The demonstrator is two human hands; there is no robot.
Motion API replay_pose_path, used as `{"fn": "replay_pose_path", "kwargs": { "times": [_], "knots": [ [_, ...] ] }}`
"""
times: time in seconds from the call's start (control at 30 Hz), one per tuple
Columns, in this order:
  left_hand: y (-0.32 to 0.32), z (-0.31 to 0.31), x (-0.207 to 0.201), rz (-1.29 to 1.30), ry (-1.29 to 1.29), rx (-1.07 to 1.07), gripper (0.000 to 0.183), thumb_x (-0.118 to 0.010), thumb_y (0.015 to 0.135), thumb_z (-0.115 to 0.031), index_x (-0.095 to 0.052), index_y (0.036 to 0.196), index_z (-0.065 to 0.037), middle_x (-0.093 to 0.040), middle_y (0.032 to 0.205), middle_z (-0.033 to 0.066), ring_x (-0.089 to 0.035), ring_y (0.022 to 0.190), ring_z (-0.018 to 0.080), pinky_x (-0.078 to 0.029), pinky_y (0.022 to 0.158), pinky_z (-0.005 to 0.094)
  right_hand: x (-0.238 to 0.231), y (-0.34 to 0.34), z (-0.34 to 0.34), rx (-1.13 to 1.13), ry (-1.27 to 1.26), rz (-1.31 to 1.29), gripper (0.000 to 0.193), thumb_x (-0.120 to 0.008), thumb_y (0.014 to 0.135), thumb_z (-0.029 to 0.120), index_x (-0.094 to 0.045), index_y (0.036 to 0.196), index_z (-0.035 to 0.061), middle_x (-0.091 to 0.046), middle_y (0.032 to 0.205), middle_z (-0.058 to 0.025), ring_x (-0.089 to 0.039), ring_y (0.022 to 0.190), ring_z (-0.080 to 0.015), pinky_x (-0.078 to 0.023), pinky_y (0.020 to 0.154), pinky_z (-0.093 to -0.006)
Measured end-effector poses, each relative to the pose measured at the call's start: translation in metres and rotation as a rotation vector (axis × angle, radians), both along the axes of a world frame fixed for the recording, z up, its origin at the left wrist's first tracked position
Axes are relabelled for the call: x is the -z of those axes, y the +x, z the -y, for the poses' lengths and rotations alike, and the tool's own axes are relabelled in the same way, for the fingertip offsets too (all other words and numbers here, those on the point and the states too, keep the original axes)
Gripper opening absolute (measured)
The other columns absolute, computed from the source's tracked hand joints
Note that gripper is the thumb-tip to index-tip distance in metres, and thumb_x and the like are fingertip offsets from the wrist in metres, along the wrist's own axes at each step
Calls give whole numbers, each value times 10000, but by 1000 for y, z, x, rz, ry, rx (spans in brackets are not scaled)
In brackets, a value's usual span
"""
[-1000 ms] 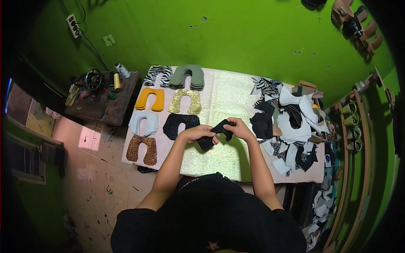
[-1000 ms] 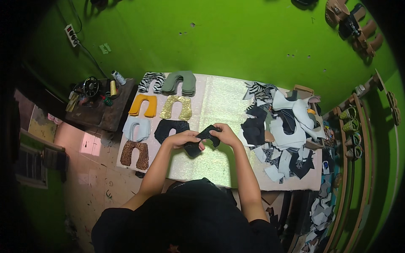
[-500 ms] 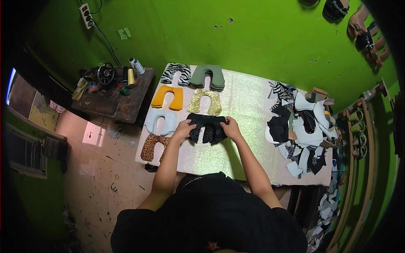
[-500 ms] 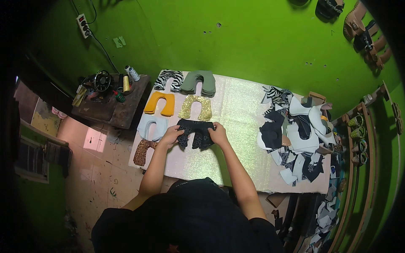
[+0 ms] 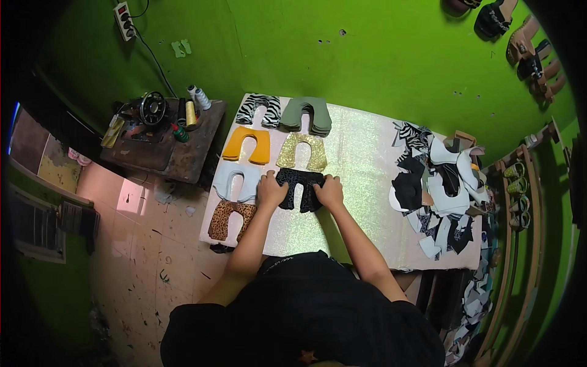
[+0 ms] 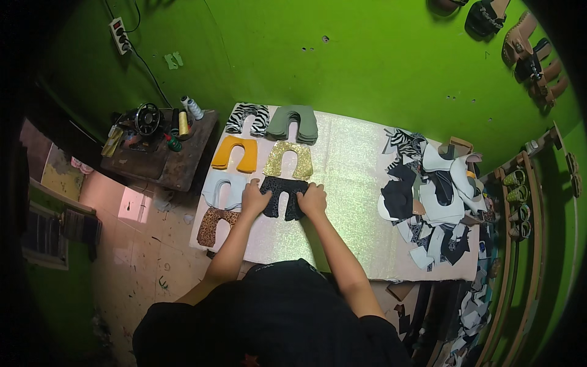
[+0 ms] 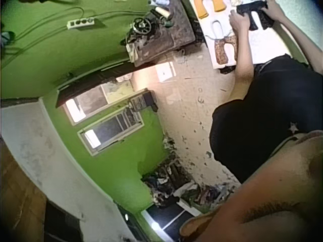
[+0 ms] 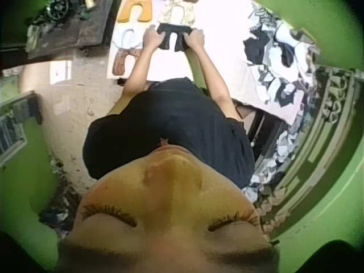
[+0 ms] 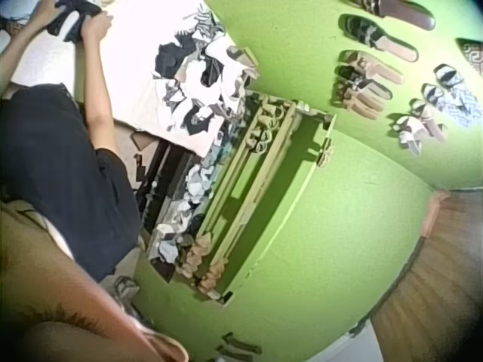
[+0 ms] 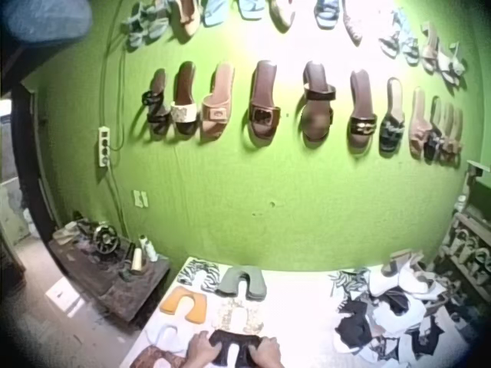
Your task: Sorting and organizing different patterned fabric shoe upper components on a work table.
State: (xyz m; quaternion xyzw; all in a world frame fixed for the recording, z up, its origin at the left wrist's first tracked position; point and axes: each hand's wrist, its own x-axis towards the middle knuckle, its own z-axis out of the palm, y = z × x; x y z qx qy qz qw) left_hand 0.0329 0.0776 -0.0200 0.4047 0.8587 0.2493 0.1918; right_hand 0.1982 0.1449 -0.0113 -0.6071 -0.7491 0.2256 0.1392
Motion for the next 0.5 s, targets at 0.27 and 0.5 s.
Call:
{"fn": "replay_pose_path", "kwargs": {
  "times": [0.27, 0.5],
  "knots": [
    [35, -7, -18, -123, -200, 90, 987, -749, 604, -311, -148, 1361, -110, -360, 1228, 223, -347, 1165, 357, -306, 938, 468, 8, 4, 5, 57, -201, -128, 511, -632, 736, 239, -436, 1021, -137, -547, 933, -337, -555, 883, -449, -457, 787, -437],
    [25, -12, -9, -122, -188, 71, 849, -675, 683, -186, -169, 1359, -104, -433, 1182, 215, -440, 1106, 352, -362, 897, 457, -18, -5, 20, -23, -307, -107, 515, -605, 754, 238, -409, 1060, -128, -558, 946, -325, -555, 908, -438, -448, 809, -436]
  ]
}}
